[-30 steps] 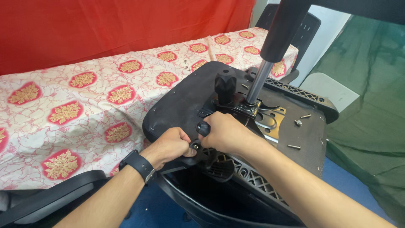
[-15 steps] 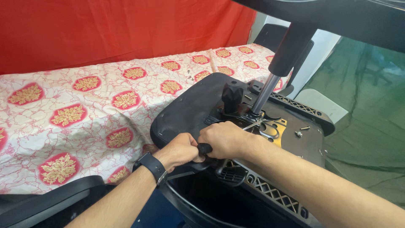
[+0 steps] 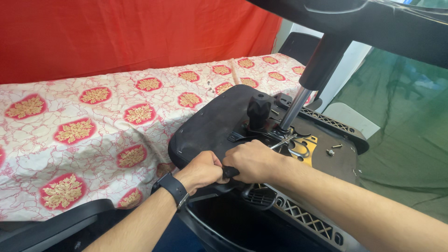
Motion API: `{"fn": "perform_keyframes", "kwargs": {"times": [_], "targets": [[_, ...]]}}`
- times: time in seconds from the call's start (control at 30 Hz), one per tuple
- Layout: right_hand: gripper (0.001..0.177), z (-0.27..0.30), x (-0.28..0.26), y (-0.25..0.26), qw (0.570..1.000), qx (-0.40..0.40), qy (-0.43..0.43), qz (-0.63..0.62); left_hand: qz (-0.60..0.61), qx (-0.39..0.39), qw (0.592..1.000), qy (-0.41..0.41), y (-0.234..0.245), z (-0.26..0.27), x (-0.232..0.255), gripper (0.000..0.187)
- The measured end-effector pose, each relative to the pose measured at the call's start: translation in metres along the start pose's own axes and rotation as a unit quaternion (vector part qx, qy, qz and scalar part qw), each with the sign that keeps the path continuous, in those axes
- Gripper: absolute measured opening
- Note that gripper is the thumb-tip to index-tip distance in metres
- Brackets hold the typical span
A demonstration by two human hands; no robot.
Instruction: The person uses a screwdriver to tighten screws into the underside of an office chair seat, securing the seat to its metal mounting bracket. The person repeatedly adjusts the seat and bracket alignment while fastening multiple screws.
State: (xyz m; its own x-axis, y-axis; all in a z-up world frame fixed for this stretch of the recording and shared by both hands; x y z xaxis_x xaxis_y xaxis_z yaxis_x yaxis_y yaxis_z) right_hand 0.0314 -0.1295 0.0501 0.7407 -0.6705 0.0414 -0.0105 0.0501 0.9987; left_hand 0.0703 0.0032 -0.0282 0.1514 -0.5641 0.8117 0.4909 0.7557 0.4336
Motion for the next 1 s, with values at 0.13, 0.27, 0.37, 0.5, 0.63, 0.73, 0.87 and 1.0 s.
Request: {"fn": "perform_keyframes", "kwargs": {"times": [0.13, 0.27, 0.37, 0.5, 0.63, 0.73, 0.87, 1.0], "targets": [[0.016, 0.002, 0.002, -0.005, 0.999, -0.024, -0.037, -0.012, -0.005, -0.002, 1.000, -0.010, 0.000, -0.002, -0.001, 0.035], [0.014, 0.002, 0.007, -0.002, 0.999, -0.016, -0.012, -0.044, -0.003, -0.010, 1.000, -0.004, 0.000, -0.004, -0.001, 0.034], [0.015, 0.000, 0.011, 0.001, 0.997, -0.017, 0.000, -0.080, 0.006, -0.013, 1.000, -0.008, 0.000, -0.004, -0.001, 0.033], [0.017, -0.004, 0.018, 0.000, 0.987, -0.065, -0.062, -0.133, 0.021, -0.013, 0.999, -0.023, 0.000, -0.002, -0.001, 0.034], [0.017, -0.011, 0.016, 0.001, 0.987, -0.076, -0.064, -0.126, 0.018, -0.011, 1.000, -0.012, 0.000, -0.002, 0.001, 0.036], [0.021, -0.011, 0.011, 0.004, 0.988, -0.077, -0.078, -0.105, 0.017, -0.012, 1.000, -0.005, 0.001, -0.003, 0.001, 0.035], [0.026, -0.002, -0.002, 0.016, 0.990, -0.008, -0.113, -0.088, 0.040, -0.022, 0.999, -0.015, 0.001, -0.003, 0.001, 0.031], [0.033, 0.023, -0.001, 0.037, 0.970, 0.080, -0.200, -0.112, 0.012, -0.003, 1.000, 0.002, 0.001, 0.000, 0.004, 0.027]]}}
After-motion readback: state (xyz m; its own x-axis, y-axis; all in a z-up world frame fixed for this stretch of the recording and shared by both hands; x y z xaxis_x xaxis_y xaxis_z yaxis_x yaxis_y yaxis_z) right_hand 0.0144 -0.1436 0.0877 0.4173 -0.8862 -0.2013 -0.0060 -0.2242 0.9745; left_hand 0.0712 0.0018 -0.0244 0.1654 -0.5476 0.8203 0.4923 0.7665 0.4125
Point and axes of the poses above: each hand's wrist, its own z-axis away from the middle knuckle, its own y-axis out of the back of the hand, x = y × z, the point moved 3 cm from there along -z, towards the middle knuckle, and after that the axes turned 2 degrees about y, right-handed, at the moved point
